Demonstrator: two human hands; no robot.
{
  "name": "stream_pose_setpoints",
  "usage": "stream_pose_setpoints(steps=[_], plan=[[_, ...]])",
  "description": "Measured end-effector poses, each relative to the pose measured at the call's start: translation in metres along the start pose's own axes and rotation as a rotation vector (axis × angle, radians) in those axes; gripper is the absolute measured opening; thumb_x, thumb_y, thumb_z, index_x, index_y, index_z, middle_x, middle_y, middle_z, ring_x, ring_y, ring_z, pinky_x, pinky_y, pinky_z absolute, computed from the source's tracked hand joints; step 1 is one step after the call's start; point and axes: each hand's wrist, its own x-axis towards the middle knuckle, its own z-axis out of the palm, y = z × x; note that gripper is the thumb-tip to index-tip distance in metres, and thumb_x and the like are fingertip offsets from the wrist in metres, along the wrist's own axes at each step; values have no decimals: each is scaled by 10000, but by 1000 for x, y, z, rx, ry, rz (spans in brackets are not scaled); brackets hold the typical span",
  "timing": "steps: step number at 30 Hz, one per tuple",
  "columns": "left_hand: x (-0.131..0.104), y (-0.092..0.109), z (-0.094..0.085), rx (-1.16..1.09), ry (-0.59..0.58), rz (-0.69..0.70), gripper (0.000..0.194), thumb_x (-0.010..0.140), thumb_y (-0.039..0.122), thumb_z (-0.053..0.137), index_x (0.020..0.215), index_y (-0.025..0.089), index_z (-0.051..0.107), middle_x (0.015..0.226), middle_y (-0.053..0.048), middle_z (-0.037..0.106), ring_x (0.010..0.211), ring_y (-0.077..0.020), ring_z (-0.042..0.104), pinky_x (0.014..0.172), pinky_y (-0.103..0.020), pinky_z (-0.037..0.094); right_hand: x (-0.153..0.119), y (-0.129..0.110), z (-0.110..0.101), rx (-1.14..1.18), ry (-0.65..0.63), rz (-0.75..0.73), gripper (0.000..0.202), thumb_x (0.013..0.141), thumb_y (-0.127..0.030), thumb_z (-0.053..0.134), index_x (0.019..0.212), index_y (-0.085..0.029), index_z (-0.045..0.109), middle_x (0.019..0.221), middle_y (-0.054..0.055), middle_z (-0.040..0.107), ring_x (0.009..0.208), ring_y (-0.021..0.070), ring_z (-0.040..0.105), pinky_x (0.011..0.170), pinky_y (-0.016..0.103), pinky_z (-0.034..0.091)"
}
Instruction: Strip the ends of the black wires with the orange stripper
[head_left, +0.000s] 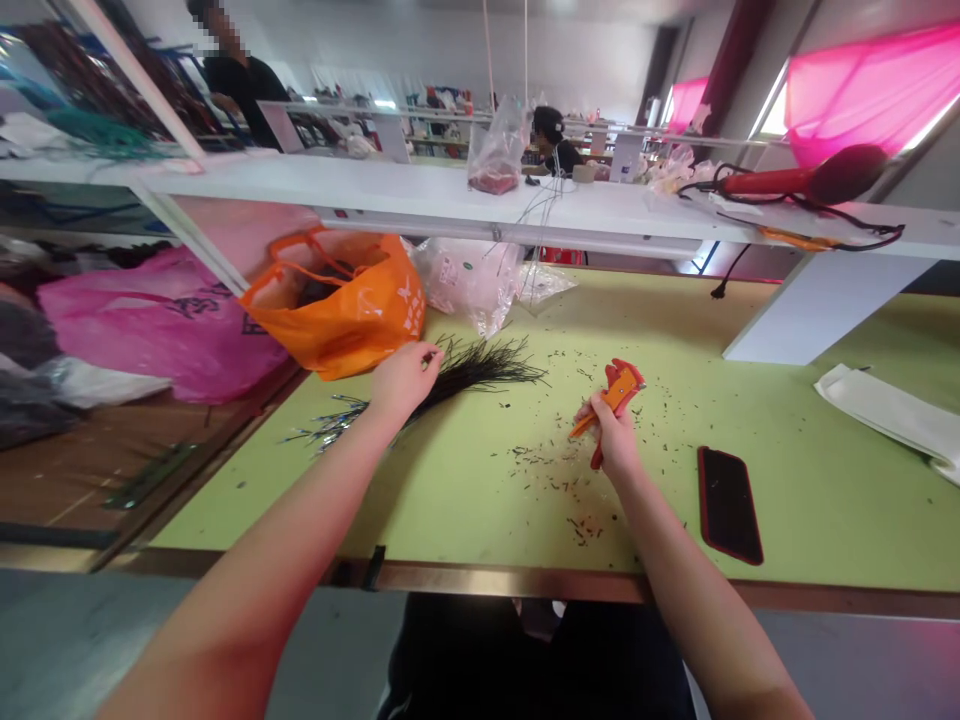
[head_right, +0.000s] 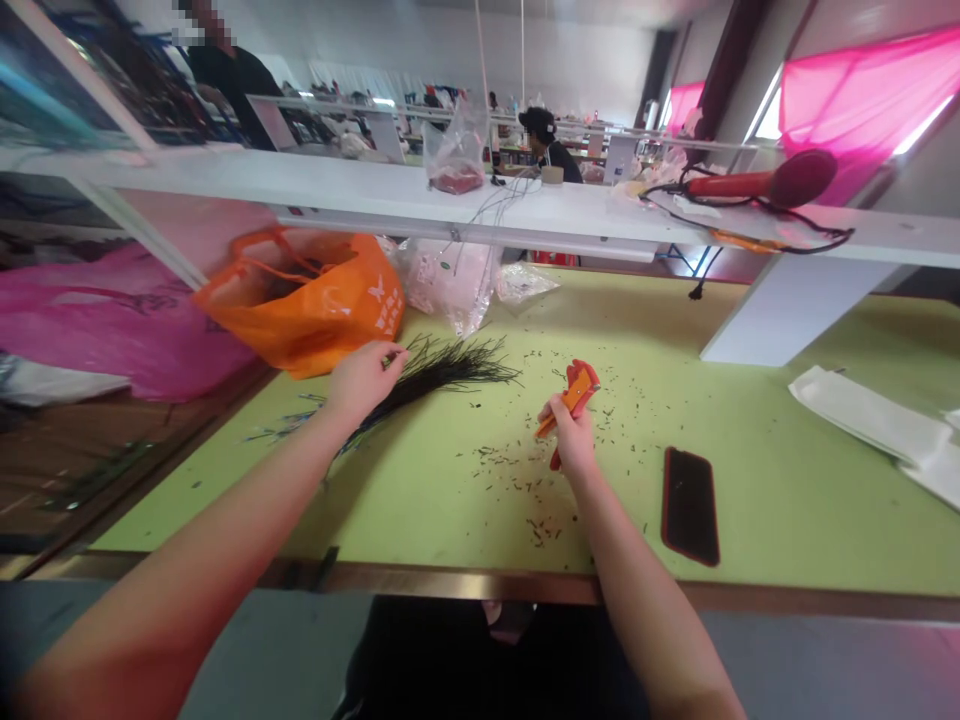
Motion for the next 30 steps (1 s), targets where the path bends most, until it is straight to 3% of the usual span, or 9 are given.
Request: stream_pose_setpoints(steps=[2,5,9,14,19,24,30], plan=[[8,-2,12,92,-194,-44,318,1018,388,543,1108,203,785,1143,-116,809,979,-287,744,823,-351,544,-1,0,3,-44,71,17,466,837,-680,769,808,-245,602,743,34,699,721,222,695,636,344,575],[8,1,31,130,-288,-45,296,1000,337,541,1044,206,803,1126,-120,809,1012,-303,747,857,-366,572,-1,1,5,-94,94,28,470,816,-694,774,790,-255,608,733,40,702,745,245,717,632,352,580],[0,4,41,141,-259,-38,326,1007,306,502,1079,203,802,1179,-138,788,1112,-323,722,990,-414,576,-1,1,5,-115,83,15,474,825,-707,757,785,-257,613,745,51,708,772,260,736,636,360,589],[-15,0,33,154,-184,-4,369,1026,324,489,1222,176,765,1317,-163,734,1194,-344,681,1078,-469,546,-3,0,4,-134,70,31,487,837,-730,730,809,-255,628,776,64,723,805,269,746,638,358,596],[-63,0,35,141,-111,60,341,1012,322,521,1199,185,771,1331,-161,727,1208,-360,671,1048,-511,559,-7,-3,8,-127,52,28,480,850,-718,726,807,-249,634,783,57,725,803,252,739,653,348,594],[-105,10,50,53,-199,142,342,1020,324,489,1112,224,803,1227,-119,780,1167,-328,695,1048,-486,567,-11,-7,13,-119,34,56,483,834,-707,759,793,-236,661,796,67,720,795,243,707,681,352,596],[-105,6,51,-22,-186,71,352,1005,323,474,1090,211,797,1190,-122,799,1128,-314,723,1063,-462,577,-13,-11,13,-142,17,76,503,820,-729,761,763,-237,672,801,71,707,806,255,702,709,373,597]])
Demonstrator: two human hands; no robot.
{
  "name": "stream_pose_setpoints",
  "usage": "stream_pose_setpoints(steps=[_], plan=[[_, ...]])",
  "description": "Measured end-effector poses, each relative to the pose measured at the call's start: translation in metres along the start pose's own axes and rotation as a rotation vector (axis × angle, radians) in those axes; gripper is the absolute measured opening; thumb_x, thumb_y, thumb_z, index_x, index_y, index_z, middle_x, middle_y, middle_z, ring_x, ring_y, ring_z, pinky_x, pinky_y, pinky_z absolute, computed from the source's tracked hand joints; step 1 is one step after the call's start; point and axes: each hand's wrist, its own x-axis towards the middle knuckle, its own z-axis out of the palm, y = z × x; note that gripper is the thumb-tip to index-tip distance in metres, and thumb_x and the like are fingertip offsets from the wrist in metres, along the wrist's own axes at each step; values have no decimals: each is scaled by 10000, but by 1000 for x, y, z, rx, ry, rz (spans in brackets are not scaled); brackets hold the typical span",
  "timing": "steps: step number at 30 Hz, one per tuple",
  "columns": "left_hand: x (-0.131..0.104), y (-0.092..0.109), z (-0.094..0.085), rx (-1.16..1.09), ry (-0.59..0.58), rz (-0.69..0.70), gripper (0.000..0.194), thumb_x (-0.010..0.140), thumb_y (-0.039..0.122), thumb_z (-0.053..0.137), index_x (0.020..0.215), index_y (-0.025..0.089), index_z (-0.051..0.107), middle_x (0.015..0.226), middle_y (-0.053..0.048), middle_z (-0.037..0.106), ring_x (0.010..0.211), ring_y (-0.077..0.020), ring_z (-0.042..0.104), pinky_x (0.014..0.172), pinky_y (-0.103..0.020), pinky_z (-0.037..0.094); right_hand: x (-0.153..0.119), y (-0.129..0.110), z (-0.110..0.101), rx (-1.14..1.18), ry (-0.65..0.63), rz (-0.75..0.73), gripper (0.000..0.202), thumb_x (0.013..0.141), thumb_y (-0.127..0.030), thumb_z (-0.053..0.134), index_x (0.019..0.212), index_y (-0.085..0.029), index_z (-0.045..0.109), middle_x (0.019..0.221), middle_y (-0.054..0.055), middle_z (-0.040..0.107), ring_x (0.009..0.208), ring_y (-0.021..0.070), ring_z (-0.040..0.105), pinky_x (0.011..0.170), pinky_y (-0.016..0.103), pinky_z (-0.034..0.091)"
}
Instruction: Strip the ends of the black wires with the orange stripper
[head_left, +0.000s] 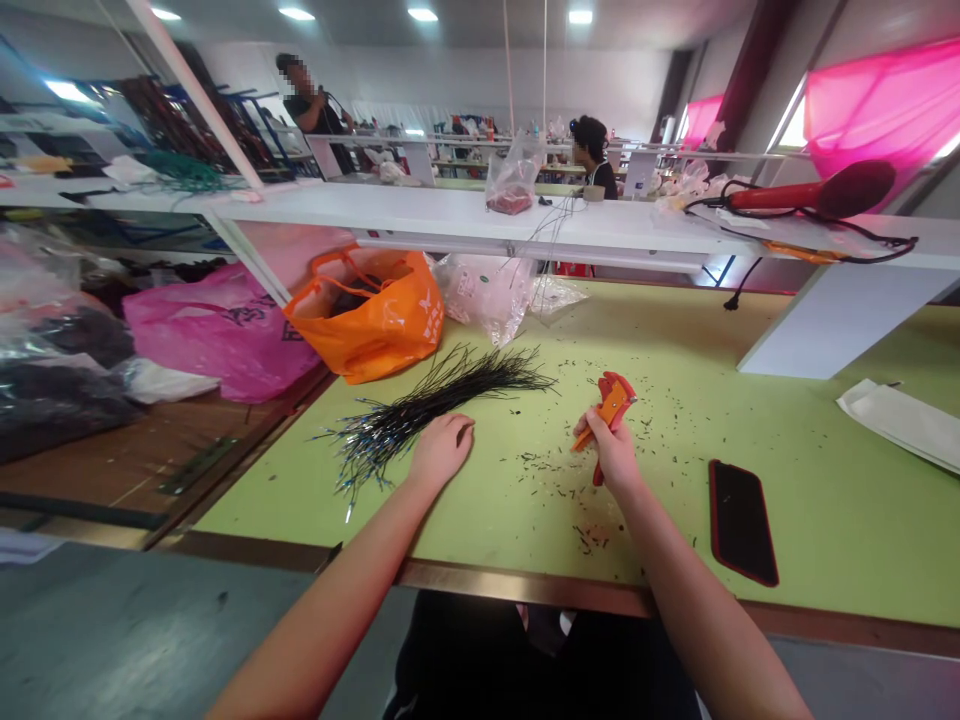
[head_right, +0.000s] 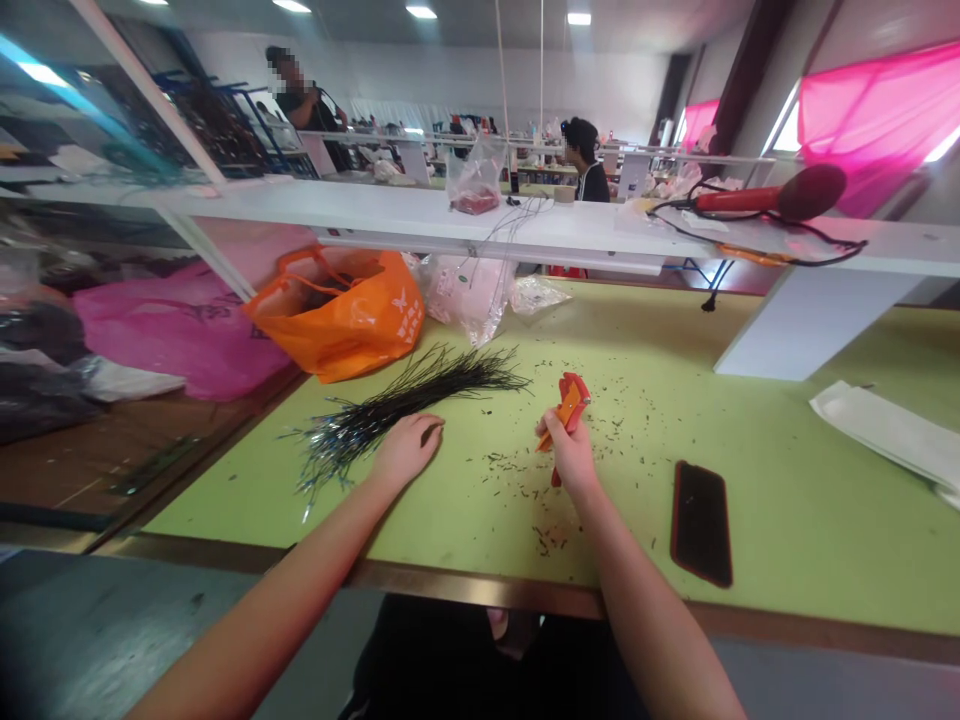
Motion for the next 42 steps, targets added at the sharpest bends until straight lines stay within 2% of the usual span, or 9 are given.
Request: stream_pose_setpoints(steps=[13,24,42], plan=[[1,-8,8,12,31,-77,348,976,325,502,1154,187,767,1354,-143,754,1275,-319,692,1191,-467,524,-1,-1,1,-7,-1,-12,508,799,-730,780,753,-235,678,789,65,690,784,240,668,675,353,572],[1,-12,14,24,62,-73,378,989,338,498,1200,158,755,1492,-160,678,1418,-345,611,1263,-507,465,-1,0,-1,-31,10,-8,501,819,-737,763,806,-242,681,833,73,712,819,256,696,702,366,593],[2,-16,17,6,84,-100,395,984,354,520,1261,167,730,1565,-156,617,1466,-348,569,1267,-513,458,-3,-6,0,-52,21,-15,487,812,-718,773,810,-241,674,834,70,701,832,256,689,716,372,597]])
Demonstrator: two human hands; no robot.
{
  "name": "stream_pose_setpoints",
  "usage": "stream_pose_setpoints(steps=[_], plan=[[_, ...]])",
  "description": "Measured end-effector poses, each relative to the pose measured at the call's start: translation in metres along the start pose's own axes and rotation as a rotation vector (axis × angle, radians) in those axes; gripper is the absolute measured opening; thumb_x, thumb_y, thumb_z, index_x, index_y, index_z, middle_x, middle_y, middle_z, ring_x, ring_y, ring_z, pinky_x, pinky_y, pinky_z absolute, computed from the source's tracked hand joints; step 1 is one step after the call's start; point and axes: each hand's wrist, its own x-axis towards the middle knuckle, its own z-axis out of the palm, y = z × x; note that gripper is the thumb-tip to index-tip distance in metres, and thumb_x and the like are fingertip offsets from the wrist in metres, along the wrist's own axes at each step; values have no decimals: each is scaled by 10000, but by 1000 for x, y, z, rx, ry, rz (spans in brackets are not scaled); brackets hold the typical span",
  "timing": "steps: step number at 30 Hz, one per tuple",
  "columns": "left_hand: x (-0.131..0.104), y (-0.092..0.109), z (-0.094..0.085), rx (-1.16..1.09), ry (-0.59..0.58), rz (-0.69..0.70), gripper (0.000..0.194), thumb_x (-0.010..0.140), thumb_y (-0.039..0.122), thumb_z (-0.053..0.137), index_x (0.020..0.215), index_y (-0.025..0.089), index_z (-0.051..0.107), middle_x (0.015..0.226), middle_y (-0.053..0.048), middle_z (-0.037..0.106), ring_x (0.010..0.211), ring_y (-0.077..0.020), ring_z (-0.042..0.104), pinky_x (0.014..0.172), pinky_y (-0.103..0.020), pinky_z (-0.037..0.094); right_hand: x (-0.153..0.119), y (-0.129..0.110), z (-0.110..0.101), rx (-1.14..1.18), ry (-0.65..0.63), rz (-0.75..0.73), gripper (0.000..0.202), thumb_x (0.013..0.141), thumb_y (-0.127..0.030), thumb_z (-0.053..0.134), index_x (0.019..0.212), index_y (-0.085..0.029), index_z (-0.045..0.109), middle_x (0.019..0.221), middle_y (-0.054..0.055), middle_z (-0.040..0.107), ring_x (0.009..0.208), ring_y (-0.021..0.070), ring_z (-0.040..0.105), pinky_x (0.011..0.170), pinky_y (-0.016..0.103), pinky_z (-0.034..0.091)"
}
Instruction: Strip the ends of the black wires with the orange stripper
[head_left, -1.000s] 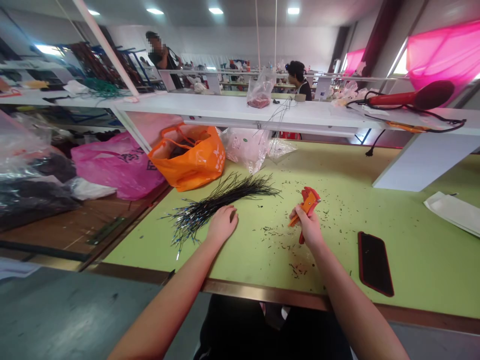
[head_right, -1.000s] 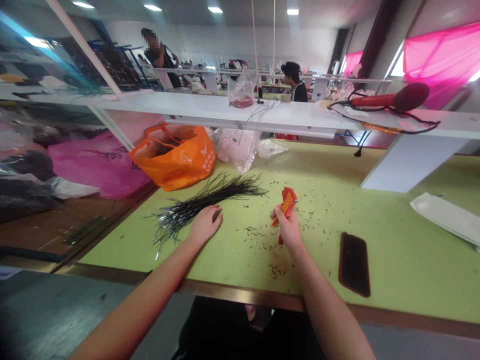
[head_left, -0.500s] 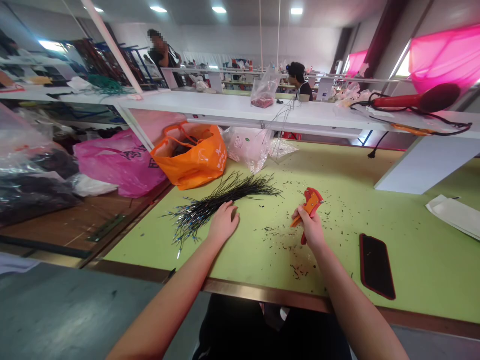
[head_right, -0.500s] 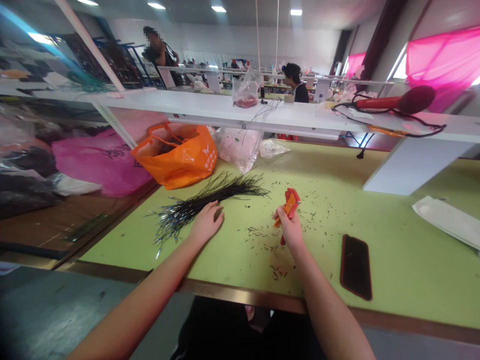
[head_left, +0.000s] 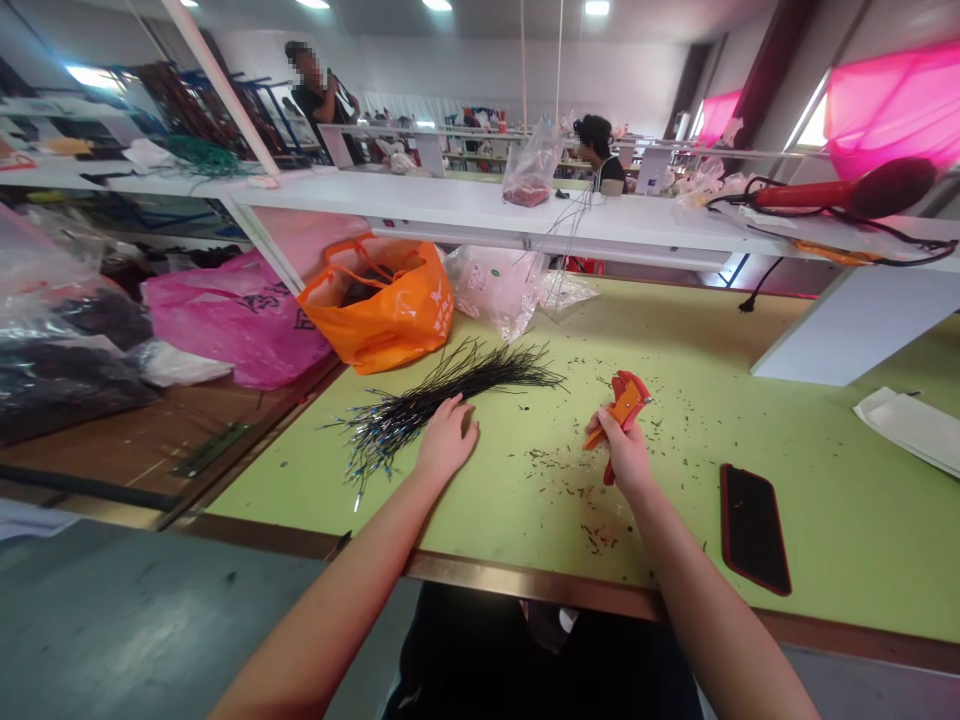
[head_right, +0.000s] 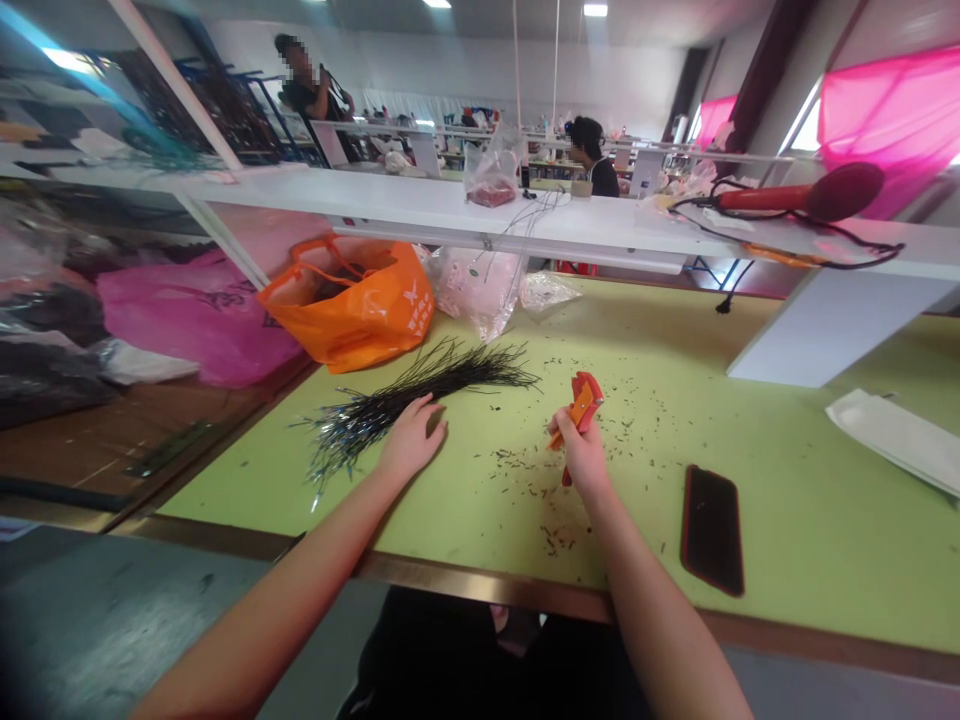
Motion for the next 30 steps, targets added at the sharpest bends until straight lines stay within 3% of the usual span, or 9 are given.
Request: stream_pose_setpoints(steps=[23,30], plan=[[1,6,-10,14,-78,5,358,984,336,516,1204,187,757,1330,-141,751,1327,-345,646,1216,-495,488,-1,-1,-1,-46,-4,-1,525,816,-755,759,802,-235,686,850,87,719,814,260,683,704,386,604],[1,7,-12,10,-77,3,344,978,333,524,1179,182,760,1273,-157,755,1265,-351,668,1168,-501,518,2,8,-3,-26,-4,-4,448,859,-685,754,824,-243,694,863,74,725,833,250,686,725,381,598]])
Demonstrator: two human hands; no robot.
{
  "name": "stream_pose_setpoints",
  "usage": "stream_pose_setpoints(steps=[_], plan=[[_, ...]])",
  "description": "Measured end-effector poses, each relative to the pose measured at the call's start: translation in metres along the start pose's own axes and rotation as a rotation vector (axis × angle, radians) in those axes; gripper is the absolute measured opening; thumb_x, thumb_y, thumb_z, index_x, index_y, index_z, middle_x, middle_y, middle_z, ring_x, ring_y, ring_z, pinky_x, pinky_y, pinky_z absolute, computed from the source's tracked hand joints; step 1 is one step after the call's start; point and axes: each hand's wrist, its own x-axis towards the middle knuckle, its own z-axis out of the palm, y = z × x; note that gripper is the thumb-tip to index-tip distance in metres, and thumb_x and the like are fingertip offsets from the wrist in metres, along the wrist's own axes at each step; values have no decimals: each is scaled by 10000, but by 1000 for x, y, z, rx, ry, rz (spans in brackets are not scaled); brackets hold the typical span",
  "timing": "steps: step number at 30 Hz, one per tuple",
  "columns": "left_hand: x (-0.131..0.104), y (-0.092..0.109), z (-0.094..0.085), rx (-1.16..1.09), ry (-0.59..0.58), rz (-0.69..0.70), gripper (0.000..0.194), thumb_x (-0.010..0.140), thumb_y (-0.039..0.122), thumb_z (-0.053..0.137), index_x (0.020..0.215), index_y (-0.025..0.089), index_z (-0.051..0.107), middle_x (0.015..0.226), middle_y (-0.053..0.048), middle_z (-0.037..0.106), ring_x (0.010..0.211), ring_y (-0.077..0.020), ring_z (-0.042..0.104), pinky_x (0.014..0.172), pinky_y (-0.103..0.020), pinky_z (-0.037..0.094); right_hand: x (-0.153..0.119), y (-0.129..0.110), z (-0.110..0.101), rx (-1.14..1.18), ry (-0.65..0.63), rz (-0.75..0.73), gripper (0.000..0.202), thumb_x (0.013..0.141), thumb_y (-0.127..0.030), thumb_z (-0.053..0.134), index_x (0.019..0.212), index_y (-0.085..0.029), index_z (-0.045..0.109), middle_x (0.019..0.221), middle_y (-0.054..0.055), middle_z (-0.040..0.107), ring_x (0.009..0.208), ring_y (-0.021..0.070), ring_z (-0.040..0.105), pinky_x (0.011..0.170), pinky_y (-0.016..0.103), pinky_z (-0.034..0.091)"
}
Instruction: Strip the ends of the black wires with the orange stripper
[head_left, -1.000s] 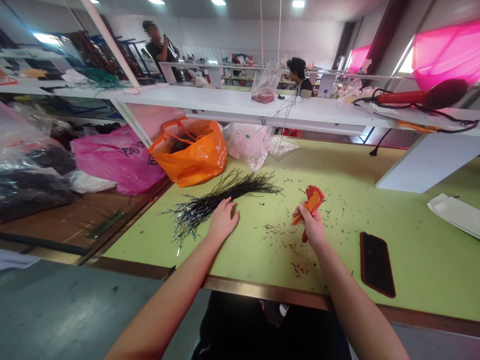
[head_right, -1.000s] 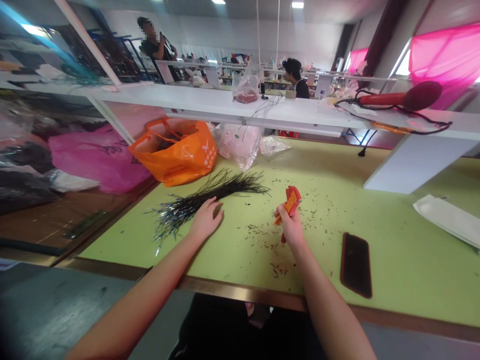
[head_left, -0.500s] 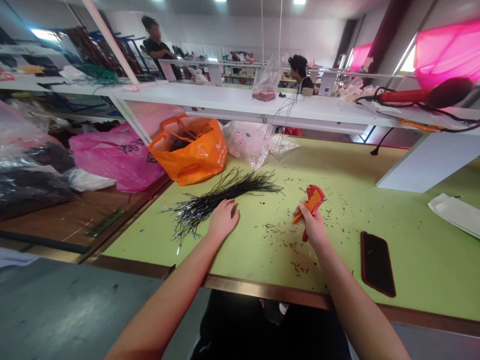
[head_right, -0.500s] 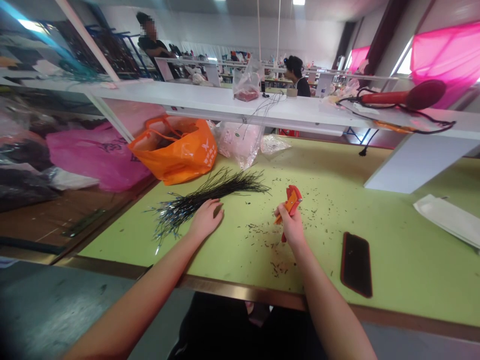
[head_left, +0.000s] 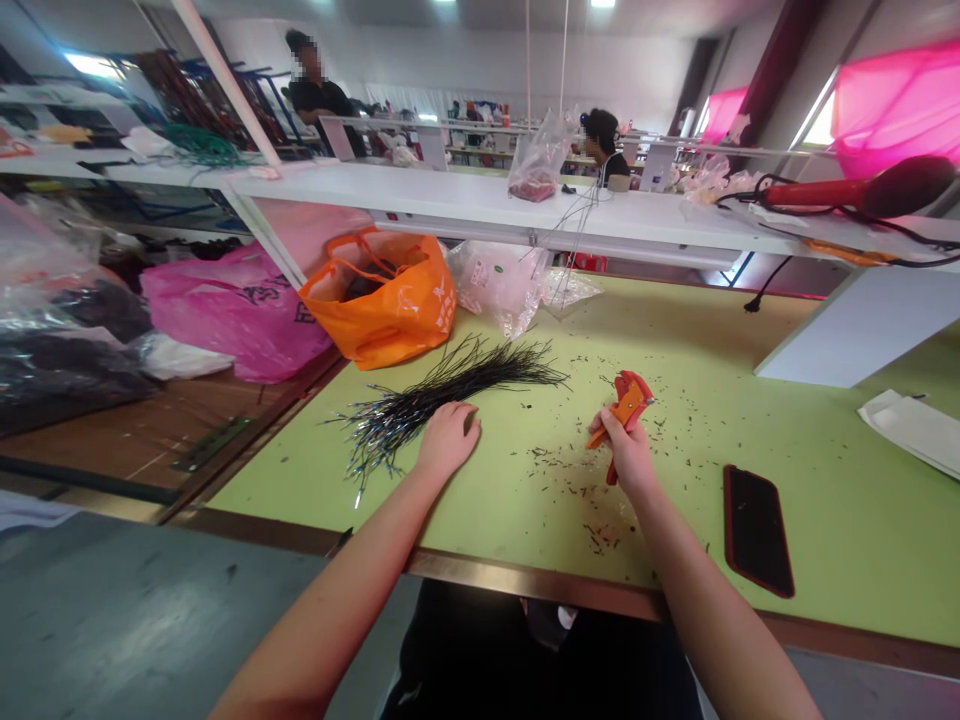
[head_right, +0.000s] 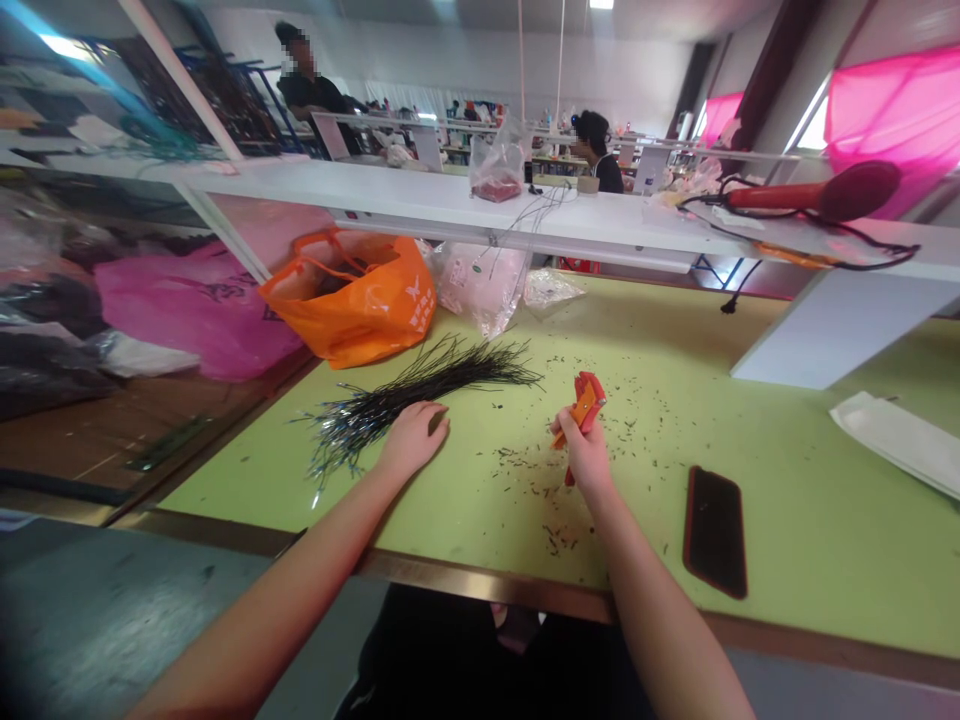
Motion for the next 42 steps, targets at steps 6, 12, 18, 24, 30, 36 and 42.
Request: stream_pose_setpoints(steps=[6,12,18,24,30,36,42], plan=[[0,1,0,-11,2,5,337,979,328,520,1172,194,761,1254,-146,762,1271,-346,662,1178,-497,509,1,-2,0,2,-22,-13,473,847,-707,756,801,-241,690,847,74,701,824,253,667,717,387,590],[0,3,-15,-70,73,35,360,1020,337,457,1123,221,782,1234,-105,784,1191,-301,697,1134,-447,541,-1,-7,0,-20,0,10,495,825,-723,768,795,-235,694,859,85,715,853,264,684,767,400,602],[42,-22,-67,167,-12,-161,438,1059,325,421,1303,189,760,1360,-144,754,1247,-327,697,1107,-441,538,-1,-8,0,-47,-3,-1,538,811,-762,757,795,-228,693,858,84,720,844,263,687,736,385,597],[73,-45,-82,220,-255,-255,294,985,295,610,1081,146,845,1114,-183,823,1056,-367,774,927,-407,583,0,-9,-3,-81,-19,-18,538,832,-760,733,797,-225,692,869,90,720,832,258,685,754,386,599],[74,-49,-80,211,-301,-238,299,1009,325,618,1103,150,841,1150,-159,818,1094,-343,764,943,-372,555,3,-4,-4,-77,-14,-36,540,833,-766,728,798,-229,683,847,78,707,797,247,675,720,376,596],[79,-49,-75,202,-305,-238,290,968,316,629,1090,176,852,1166,-188,812,1090,-368,762,966,-422,566,3,-4,-3,-70,-23,-37,528,826,-754,748,807,-231,675,833,75,705,795,252,672,716,383,600],[82,-49,-72,221,-324,-241,236,917,231,652,1031,188,854,1107,-166,820,1057,-338,761,975,-413,562,4,-2,-4,-74,-11,-25,520,826,-749,752,813,-234,681,851,76,715,806,249,671,732,385,596]])
